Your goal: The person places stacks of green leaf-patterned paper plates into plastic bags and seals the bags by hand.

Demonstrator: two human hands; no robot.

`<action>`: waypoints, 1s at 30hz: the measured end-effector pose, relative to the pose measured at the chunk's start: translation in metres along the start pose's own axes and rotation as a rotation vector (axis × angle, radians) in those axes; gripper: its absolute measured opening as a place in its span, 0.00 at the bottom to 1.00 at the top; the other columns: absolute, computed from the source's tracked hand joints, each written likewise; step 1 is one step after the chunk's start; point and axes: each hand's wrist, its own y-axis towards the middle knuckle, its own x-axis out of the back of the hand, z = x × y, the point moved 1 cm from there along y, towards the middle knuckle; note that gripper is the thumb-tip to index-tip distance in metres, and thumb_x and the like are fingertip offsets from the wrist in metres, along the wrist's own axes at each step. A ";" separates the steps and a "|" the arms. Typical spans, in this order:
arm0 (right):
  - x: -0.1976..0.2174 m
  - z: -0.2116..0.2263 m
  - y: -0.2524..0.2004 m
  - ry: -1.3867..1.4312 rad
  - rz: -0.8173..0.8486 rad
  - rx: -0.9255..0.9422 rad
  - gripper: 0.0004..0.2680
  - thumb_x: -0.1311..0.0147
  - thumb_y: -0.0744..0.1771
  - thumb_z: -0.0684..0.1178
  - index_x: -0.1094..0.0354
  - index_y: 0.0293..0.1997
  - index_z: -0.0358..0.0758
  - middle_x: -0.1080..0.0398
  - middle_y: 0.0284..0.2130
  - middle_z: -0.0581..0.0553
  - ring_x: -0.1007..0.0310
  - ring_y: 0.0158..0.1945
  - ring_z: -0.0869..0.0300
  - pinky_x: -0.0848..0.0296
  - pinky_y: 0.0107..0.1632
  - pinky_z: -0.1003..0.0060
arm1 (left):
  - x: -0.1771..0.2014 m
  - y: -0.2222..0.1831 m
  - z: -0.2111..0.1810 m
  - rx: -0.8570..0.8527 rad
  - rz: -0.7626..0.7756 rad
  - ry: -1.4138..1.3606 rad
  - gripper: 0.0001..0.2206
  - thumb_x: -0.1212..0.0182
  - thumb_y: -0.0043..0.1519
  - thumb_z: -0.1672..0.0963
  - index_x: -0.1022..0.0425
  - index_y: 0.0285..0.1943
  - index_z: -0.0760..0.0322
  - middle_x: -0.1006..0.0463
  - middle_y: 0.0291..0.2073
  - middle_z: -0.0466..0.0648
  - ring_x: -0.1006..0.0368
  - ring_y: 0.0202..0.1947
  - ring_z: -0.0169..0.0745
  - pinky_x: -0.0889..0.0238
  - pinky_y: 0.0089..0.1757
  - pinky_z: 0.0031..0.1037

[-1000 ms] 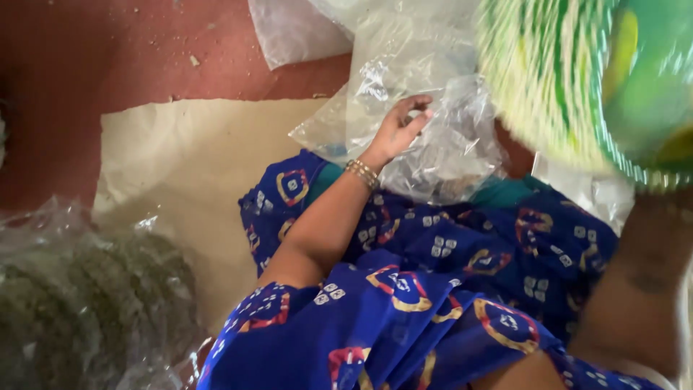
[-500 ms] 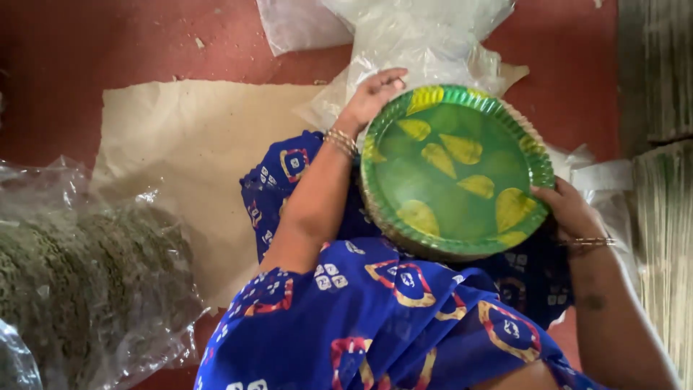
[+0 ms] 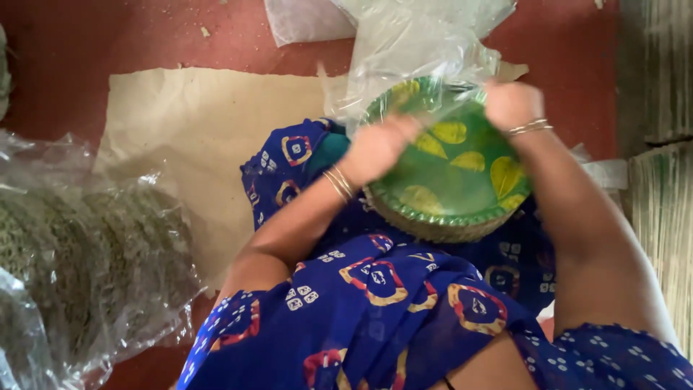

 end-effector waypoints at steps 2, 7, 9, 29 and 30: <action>-0.008 -0.032 -0.002 -0.057 0.204 -0.131 0.12 0.61 0.72 0.48 0.27 0.45 0.39 0.23 0.37 0.32 0.21 0.40 0.40 0.24 0.38 0.43 | -0.014 -0.021 0.065 0.781 -0.257 -0.458 0.13 0.54 0.78 0.53 0.23 0.55 0.61 0.17 0.40 0.57 0.19 0.40 0.56 0.27 0.44 0.43; -0.051 -0.097 -0.034 -0.066 0.155 -0.145 0.12 0.62 0.73 0.47 0.28 0.45 0.34 0.22 0.34 0.30 0.20 0.38 0.41 0.24 0.39 0.44 | -0.018 -0.042 0.096 0.628 -0.148 0.251 0.09 0.52 0.63 0.60 0.30 0.51 0.63 0.24 0.43 0.61 0.25 0.40 0.68 0.32 0.40 0.50; -0.064 -0.112 -0.054 -0.073 0.185 -0.177 0.14 0.63 0.75 0.47 0.28 0.44 0.34 0.22 0.34 0.30 0.20 0.39 0.41 0.23 0.40 0.44 | -0.026 -0.049 0.081 0.647 -0.049 0.243 0.08 0.51 0.61 0.60 0.30 0.47 0.63 0.25 0.42 0.62 0.25 0.40 0.69 0.32 0.40 0.51; 0.011 -0.045 -0.287 0.206 0.126 -0.381 0.09 0.52 0.70 0.55 0.27 0.48 0.47 0.25 0.33 0.32 0.25 0.38 0.36 0.29 0.42 0.42 | -0.025 -0.141 -0.065 0.118 -0.197 0.060 0.12 0.36 0.54 0.62 0.28 0.46 0.68 0.27 0.43 0.60 0.28 0.44 0.64 0.30 0.45 0.44; -0.028 -0.069 -0.293 0.209 0.129 -0.384 0.09 0.52 0.70 0.55 0.27 0.48 0.47 0.25 0.33 0.32 0.25 0.38 0.36 0.29 0.42 0.42 | -0.017 -0.137 -0.069 0.118 -0.192 0.059 0.12 0.36 0.54 0.62 0.28 0.46 0.68 0.27 0.43 0.60 0.28 0.44 0.64 0.30 0.45 0.44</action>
